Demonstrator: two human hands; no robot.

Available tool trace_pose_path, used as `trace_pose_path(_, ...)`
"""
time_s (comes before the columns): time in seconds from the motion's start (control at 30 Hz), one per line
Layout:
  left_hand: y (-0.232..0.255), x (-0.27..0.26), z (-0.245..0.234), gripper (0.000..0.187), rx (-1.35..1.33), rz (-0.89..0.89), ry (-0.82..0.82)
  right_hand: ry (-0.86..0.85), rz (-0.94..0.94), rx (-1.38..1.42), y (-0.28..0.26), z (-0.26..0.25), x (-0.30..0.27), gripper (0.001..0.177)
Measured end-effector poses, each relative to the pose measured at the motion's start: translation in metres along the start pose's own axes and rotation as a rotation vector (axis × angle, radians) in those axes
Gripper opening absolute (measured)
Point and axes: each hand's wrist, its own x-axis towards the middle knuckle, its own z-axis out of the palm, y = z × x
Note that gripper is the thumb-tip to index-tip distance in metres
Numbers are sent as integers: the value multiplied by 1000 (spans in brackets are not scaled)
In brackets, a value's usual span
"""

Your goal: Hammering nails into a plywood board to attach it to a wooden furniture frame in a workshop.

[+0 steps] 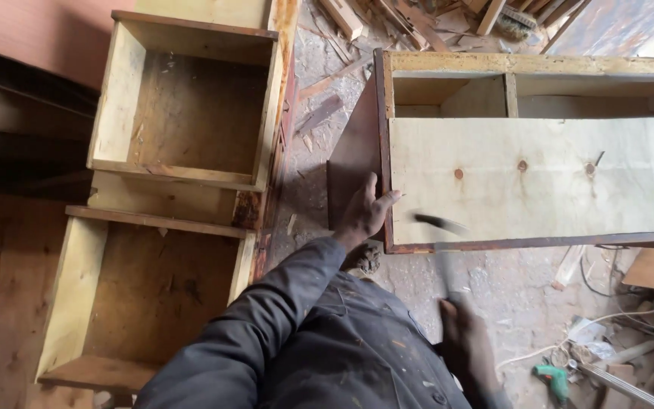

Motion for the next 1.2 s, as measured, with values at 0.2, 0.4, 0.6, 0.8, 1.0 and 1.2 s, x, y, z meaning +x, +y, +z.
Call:
trace_pose_path(0.2,-9,10,-3,82,-35,-7,-7,71,-148,430,-47,-11,-11,33)
trace_pose_path(0.4,-13,7,0,80,-23,5,-27,60,46,-88,-47,-6,-6,24)
trace_pose_path(0.6,-7,1,-4,80,-63,-28,-24,71,56,39,-72,-15,-19,27)
trace_pose_path(0.8,-10,-3,-2,81,-93,-35,-28,262,-330,317,8,1,-17,16)
trace_pose_path(1.0,-17,5,1,81,-125,-9,0,-34,243,-7,-38,-3,-14,31)
trace_pose_path(1.2,-16,3,0,85,-141,-50,-27,322,-149,302,-22,4,-24,37)
